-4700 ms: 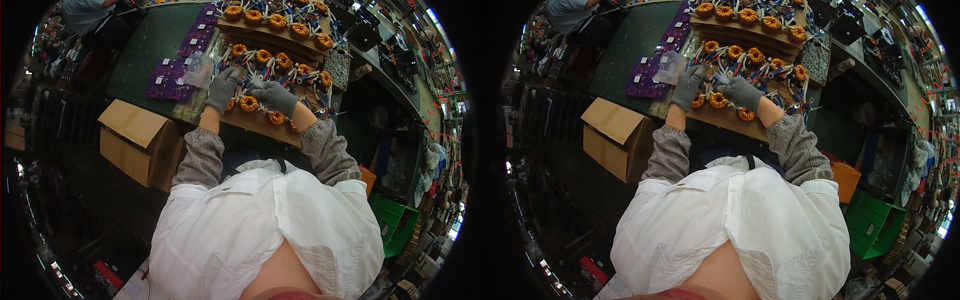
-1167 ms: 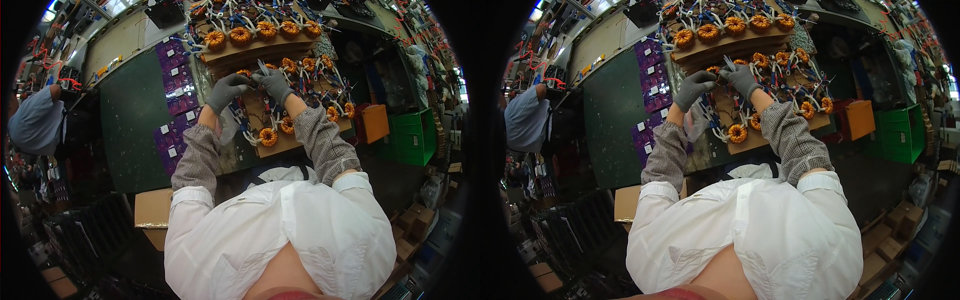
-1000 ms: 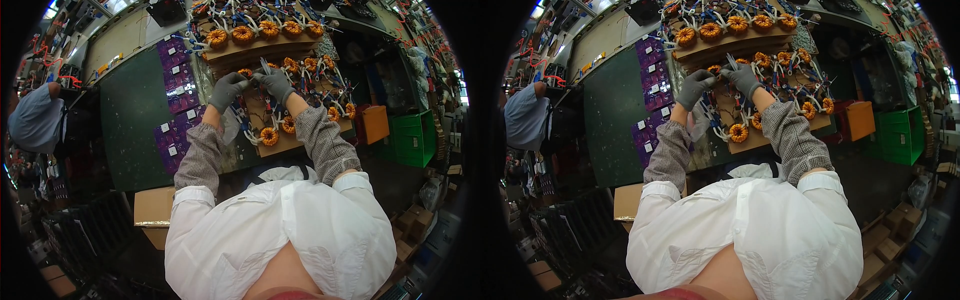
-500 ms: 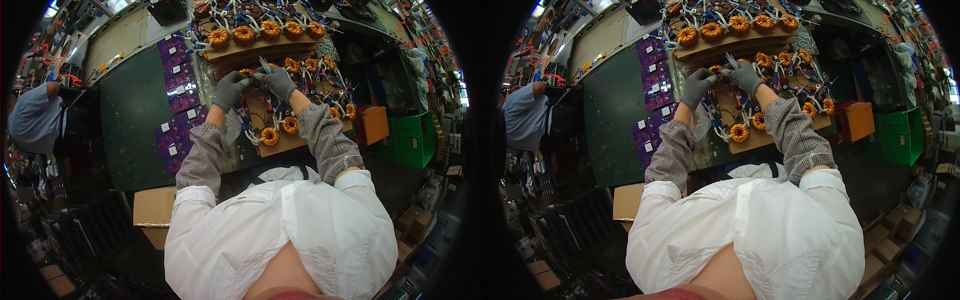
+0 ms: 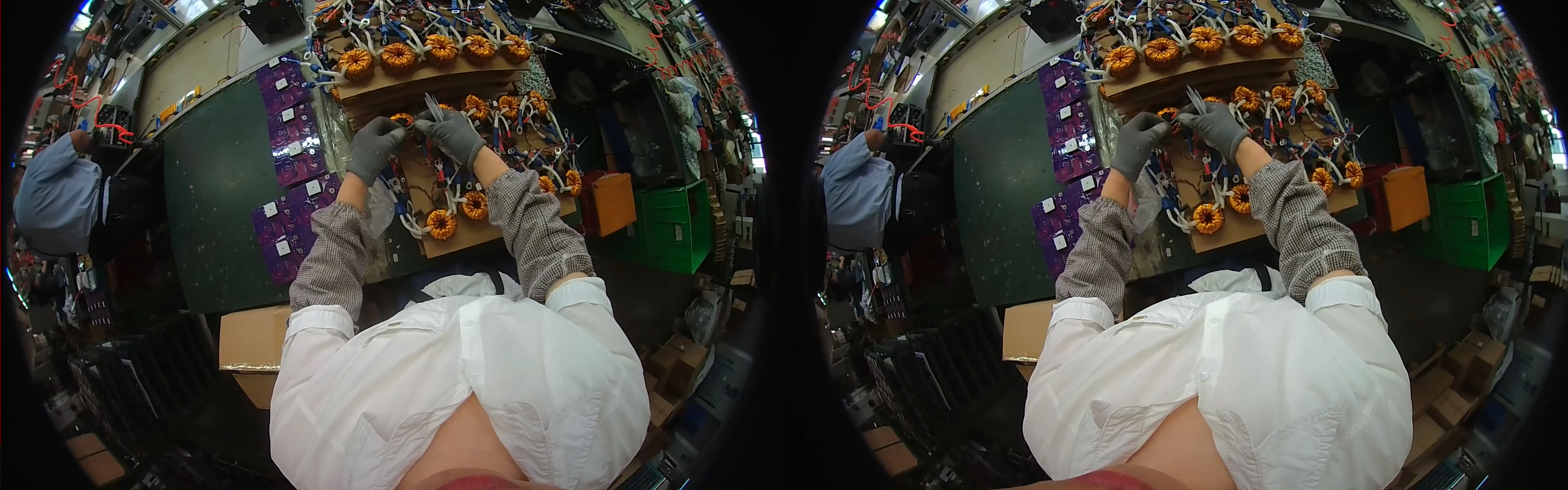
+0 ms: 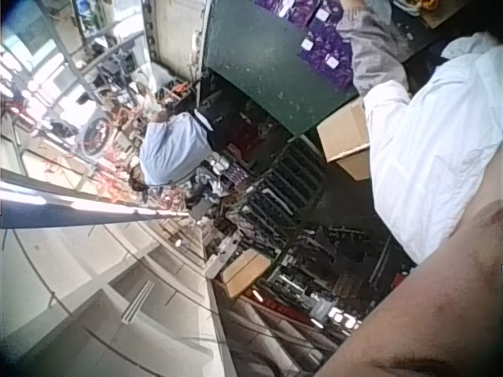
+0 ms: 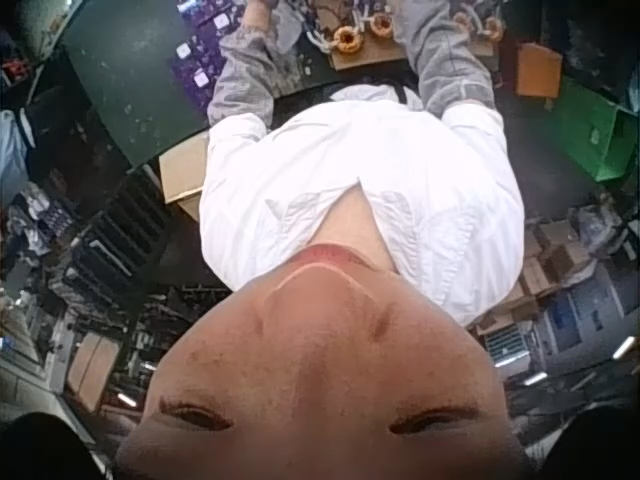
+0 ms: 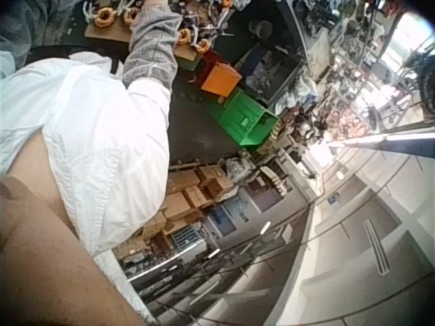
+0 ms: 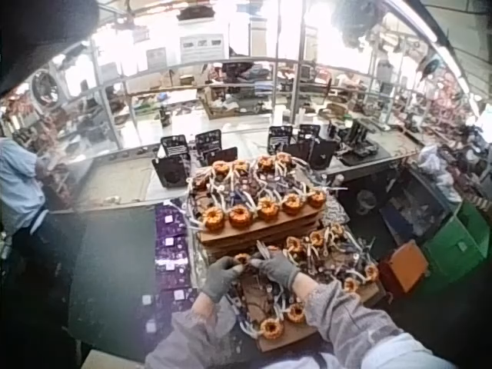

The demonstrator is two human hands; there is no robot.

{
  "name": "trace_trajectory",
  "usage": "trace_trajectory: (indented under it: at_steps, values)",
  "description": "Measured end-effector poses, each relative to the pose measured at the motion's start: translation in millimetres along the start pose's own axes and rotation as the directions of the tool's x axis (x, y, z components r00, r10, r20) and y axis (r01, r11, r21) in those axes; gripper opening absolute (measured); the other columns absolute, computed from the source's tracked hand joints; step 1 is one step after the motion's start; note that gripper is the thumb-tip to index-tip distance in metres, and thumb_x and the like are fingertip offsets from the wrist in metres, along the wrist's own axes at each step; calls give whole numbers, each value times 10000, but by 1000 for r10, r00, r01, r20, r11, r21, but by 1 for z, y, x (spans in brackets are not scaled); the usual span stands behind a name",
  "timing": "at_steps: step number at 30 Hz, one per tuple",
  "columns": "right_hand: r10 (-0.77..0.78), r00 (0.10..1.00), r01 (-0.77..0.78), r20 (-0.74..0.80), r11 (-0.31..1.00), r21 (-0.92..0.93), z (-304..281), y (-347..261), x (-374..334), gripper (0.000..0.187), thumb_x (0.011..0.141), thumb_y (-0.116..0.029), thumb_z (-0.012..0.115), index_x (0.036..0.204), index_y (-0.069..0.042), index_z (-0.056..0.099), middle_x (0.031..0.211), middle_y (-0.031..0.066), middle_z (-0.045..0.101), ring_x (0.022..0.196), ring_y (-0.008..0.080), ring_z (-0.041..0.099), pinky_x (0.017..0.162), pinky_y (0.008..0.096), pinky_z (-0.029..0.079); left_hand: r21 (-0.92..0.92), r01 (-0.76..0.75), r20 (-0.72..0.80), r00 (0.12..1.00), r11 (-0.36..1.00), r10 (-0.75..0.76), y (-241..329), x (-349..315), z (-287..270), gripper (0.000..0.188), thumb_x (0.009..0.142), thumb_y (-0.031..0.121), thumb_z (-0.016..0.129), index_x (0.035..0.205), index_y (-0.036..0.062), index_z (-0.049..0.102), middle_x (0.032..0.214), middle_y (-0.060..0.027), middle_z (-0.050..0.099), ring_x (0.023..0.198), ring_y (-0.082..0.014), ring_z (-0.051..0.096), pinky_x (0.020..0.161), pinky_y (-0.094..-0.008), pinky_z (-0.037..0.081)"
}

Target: Assembling and prepping electric motor stators on a production line.

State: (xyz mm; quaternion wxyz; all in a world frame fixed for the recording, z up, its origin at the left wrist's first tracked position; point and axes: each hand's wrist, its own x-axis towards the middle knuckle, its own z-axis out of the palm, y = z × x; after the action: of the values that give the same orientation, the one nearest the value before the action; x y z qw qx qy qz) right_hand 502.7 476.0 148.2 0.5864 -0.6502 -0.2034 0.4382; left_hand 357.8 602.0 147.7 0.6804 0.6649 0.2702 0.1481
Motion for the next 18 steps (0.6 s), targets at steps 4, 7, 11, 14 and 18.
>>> trace_trajectory:
  at_steps: [4, 7, 11, 14, 18]
  values:
    - [29, 999, -28, -23, 999, 45, -2, 4, 0, 197, 812, -148, 721, 949, -14, 675, 846, 66, 663, 738, 137, 597, 659, 286, 481, 5, 24, -25, 999, 1000, -24, 0, -1, 3, 211, 810, 173, 666, 945, 12, 647, 845, -93, 672, 720, -157, 629, 646, -279, 497]
    - [-31, 1000, 30, -6, 997, -70, 11, -14, -10, 193, 811, -142, 717, 945, -10, 673, 850, 78, 669, 747, 141, 609, 677, 288, 494, 236, -50, -71, 995, 970, 69, -10, 0, 1, 289, 805, 223, 679, 1004, 21, 628, 854, -118, 674, 746, -203, 649, 668, -305, 508]
    - [-46, 998, 56, 42, 957, -286, 8, -24, -12, 203, 836, -171, 682, 951, -4, 668, 856, 77, 668, 758, 149, 611, 696, 304, 496, 300, -223, -74, 964, 927, 256, -4, -2, 6, 418, 802, 305, 686, 1118, 48, 591, 875, -151, 669, 783, -255, 659, 694, -346, 512]
    - [-110, 993, 115, 36, 926, -360, 4, -19, -15, 265, 862, -233, 641, 973, 8, 654, 845, 84, 662, 760, 158, 608, 693, 324, 489, 422, -176, -27, 978, 889, 206, 5, -4, 8, 506, 802, 368, 682, 1204, 88, 554, 905, -167, 662, 822, -285, 657, 713, -368, 514]
    - [-119, 992, 121, 36, 870, -478, 3, -23, -18, 309, 872, -277, 610, 997, 4, 642, 833, 112, 656, 750, 191, 608, 690, 341, 477, 489, -222, -16, 965, 843, 263, 4, -4, 11, 501, 800, 368, 676, 1219, 122, 553, 967, -182, 652, 887, -326, 642, 760, -381, 511]
